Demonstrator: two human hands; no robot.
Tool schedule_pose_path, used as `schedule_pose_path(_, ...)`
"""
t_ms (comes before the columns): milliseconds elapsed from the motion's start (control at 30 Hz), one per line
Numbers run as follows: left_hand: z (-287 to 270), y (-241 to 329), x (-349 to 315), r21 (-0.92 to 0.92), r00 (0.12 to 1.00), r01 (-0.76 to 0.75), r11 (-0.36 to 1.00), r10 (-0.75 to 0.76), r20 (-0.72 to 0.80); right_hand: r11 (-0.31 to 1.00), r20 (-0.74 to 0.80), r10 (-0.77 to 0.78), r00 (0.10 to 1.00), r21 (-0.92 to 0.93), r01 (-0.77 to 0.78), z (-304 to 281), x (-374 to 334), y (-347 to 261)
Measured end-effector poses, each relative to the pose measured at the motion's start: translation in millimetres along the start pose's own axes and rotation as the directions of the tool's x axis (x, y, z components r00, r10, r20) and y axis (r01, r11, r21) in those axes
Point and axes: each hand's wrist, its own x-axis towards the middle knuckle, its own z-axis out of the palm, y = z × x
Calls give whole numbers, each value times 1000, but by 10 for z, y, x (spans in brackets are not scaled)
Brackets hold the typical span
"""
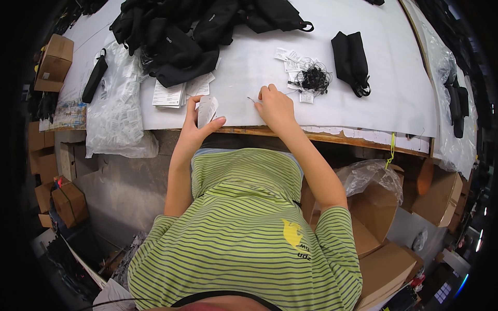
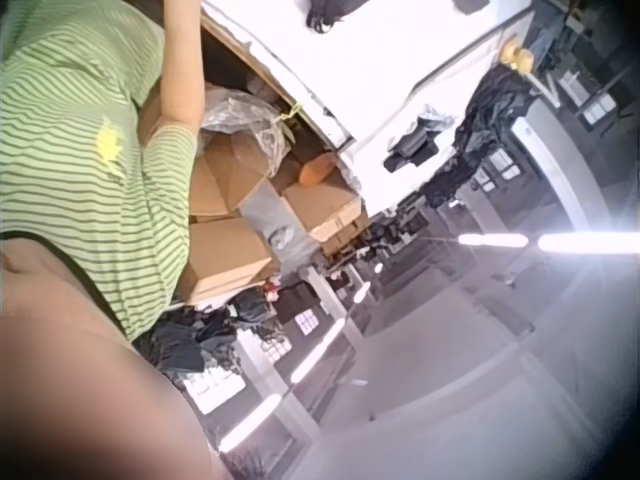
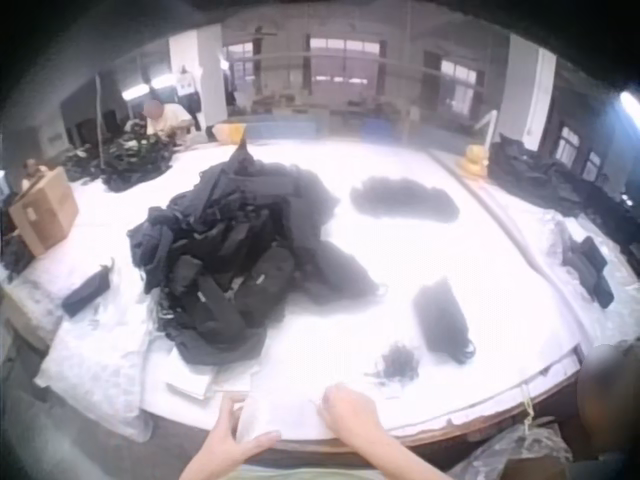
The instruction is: Attaching tags and labels to black zippered pouches on a work table.
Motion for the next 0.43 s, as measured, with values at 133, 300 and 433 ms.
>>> schedule_pose_path(133, 66, -57, 19, 50, 1000, -20, 999, 20, 13, 999, 16, -44, 999, 8, 44, 45, -31, 66)
schedule_pose_path(300, 118, -116, 36, 40, 996, -75, 996, 74, 42, 935, 137, -72, 988, 353, 19, -228, -106, -59)
schedule_pose_path(433, 148, -128, 50, 142, 994, -100, 985, 93, 56, 539, 398, 139, 907, 738, -406, -246, -155, -31)
